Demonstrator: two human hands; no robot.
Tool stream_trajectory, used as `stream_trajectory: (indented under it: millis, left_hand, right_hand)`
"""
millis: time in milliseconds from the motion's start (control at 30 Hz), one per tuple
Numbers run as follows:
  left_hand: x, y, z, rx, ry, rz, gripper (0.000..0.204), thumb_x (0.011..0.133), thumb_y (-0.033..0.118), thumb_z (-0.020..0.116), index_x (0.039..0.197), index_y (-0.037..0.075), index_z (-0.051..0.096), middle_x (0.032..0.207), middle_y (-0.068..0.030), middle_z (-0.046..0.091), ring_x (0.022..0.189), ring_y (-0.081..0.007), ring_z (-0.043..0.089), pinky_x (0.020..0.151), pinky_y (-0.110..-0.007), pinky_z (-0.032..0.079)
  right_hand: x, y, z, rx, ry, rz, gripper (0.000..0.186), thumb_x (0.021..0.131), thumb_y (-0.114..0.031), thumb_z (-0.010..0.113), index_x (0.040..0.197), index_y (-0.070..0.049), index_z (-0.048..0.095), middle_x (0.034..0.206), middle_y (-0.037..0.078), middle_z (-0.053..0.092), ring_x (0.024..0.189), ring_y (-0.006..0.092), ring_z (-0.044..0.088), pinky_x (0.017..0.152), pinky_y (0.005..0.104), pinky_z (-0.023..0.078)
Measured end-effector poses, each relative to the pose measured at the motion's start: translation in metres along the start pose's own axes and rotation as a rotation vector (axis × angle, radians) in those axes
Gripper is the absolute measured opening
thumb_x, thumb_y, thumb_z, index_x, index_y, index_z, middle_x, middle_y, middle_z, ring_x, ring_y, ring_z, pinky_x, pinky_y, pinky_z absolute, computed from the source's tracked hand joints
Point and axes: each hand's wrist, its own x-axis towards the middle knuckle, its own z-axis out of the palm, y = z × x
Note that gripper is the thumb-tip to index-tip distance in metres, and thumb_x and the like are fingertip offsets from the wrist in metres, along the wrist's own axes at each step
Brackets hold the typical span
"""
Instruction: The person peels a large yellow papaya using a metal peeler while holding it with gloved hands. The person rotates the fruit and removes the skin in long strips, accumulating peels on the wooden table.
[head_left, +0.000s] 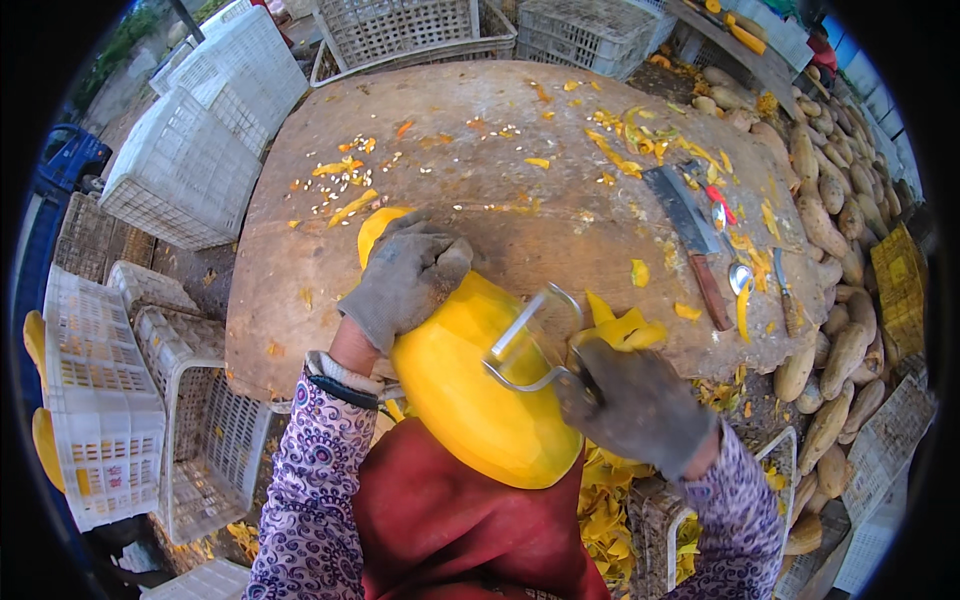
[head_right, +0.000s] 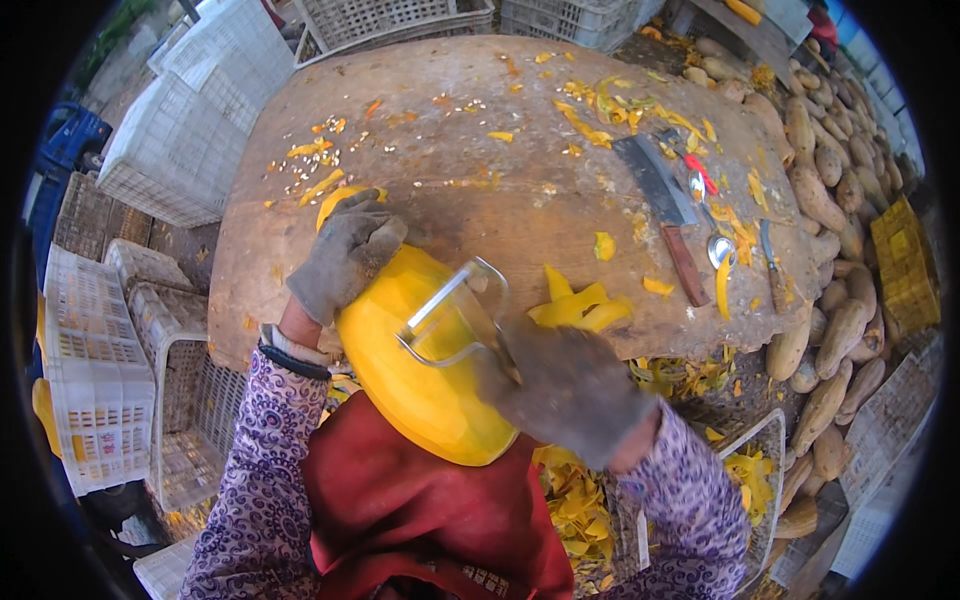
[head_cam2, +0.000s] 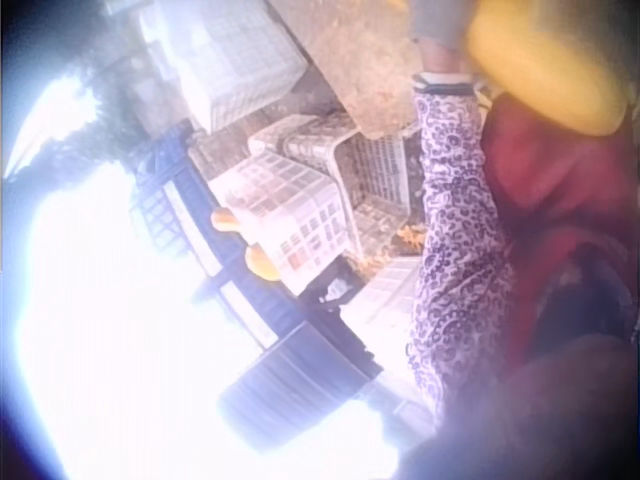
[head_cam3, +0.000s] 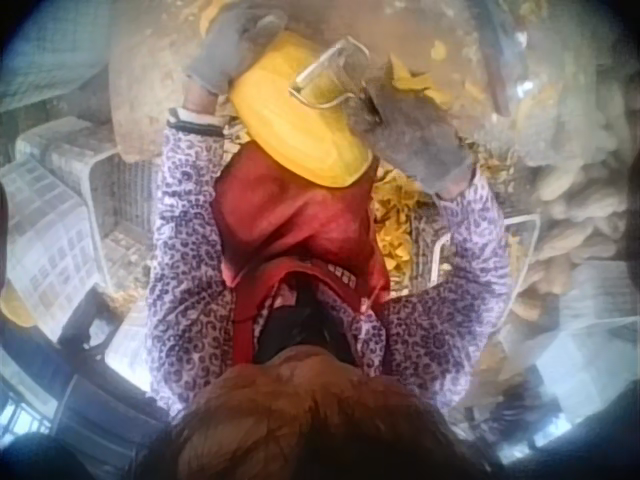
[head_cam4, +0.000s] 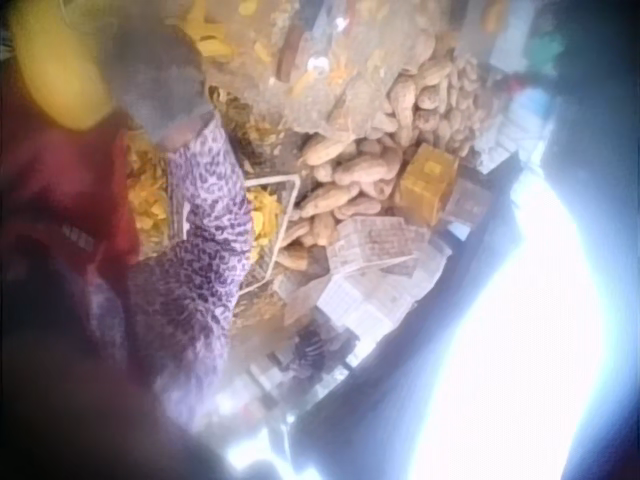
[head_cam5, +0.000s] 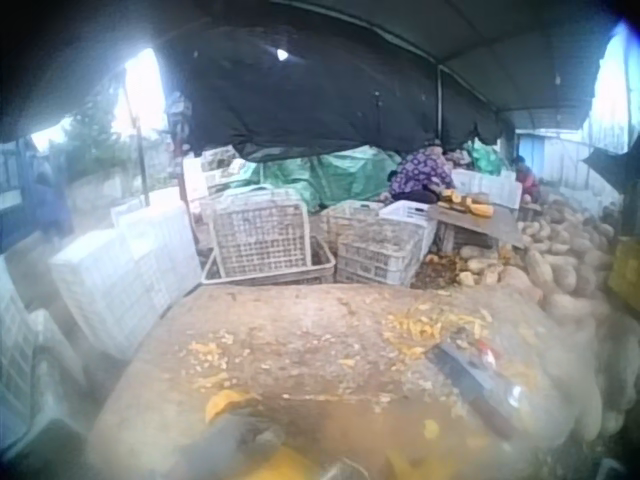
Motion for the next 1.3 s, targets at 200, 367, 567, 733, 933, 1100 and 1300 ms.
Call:
stream_trajectory:
  millis: [200,367,567,733,933,1100,1300]
  left_hand:
    - [0.003,0.001,0.008,-0.028,0.181,0.102,0.026,0.091,0.027,0.057,0.087,0.007,0.072,0.094,-0.0128,0.072,0.099,-0.0329,0.062,0.104,-0.046,0.040]
    - [0.002,-0.003,0.007,-0.022,0.137,0.102,0.025,0.090,0.028,0.058,0.087,0.007,0.072,0.095,-0.0125,0.072,0.099,-0.0326,0.062,0.104,-0.046,0.040]
    - [-0.001,-0.005,0.013,0.001,0.212,0.059,0.028,0.092,0.030,0.058,0.092,0.008,0.075,0.100,-0.0133,0.073,0.104,-0.0337,0.063,0.110,-0.046,0.038]
    - [-0.001,-0.004,0.010,-0.007,0.191,0.029,0.029,0.093,0.030,0.057,0.094,0.008,0.076,0.100,-0.0132,0.073,0.105,-0.0356,0.063,0.114,-0.046,0.036]
    - [0.000,0.003,0.005,-0.024,0.131,0.023,0.030,0.095,0.029,0.054,0.094,0.008,0.076,0.099,-0.0139,0.072,0.106,-0.0346,0.062,0.115,-0.046,0.034]
    - [0.002,-0.002,0.007,-0.020,0.134,0.036,0.030,0.095,0.029,0.054,0.095,0.008,0.076,0.099,-0.0137,0.072,0.105,-0.0335,0.063,0.115,-0.046,0.033]
    - [0.000,-0.006,0.008,0.001,0.116,0.022,0.031,0.094,0.030,0.054,0.095,0.008,0.076,0.101,-0.0137,0.073,0.108,-0.0329,0.062,0.114,-0.046,0.034]
  right_hand:
    - [0.034,0.006,0.002,0.016,-0.103,-0.085,0.025,0.091,-0.027,0.063,0.079,-0.006,0.056,0.064,0.016,0.062,0.055,0.0370,0.063,0.052,0.0471,0.052]
    - [-0.003,-0.012,-0.003,-0.117,-0.104,-0.023,0.023,0.090,-0.027,0.062,0.081,-0.008,0.056,0.058,0.011,0.057,0.051,0.0299,0.062,0.049,0.0443,0.051]
    - [-0.077,-0.038,0.000,-0.332,-0.224,0.155,0.027,0.089,-0.035,0.061,0.096,-0.009,0.064,0.062,0.003,0.056,0.050,0.0215,0.060,0.046,0.0355,0.048]
    - [-0.127,-0.044,0.024,0.152,-0.251,0.461,0.030,0.087,-0.033,0.062,0.103,-0.008,0.066,0.080,0.009,0.064,0.069,0.0281,0.065,0.066,0.0420,0.055]
    - [-0.151,-0.039,0.053,0.255,-0.105,0.447,0.028,0.083,-0.023,0.062,0.107,-0.008,0.064,0.082,0.011,0.064,0.074,0.0318,0.064,0.066,0.0426,0.054]
    - [-0.168,-0.046,0.062,0.353,-0.081,0.587,0.021,0.086,-0.017,0.061,0.104,-0.006,0.063,0.076,0.014,0.064,0.065,0.0340,0.065,0.060,0.0433,0.054]
    - [-0.160,-0.043,0.037,0.460,0.019,0.735,0.014,0.091,-0.021,0.061,0.092,-0.007,0.058,0.071,0.015,0.064,0.061,0.0345,0.066,0.057,0.0454,0.053]
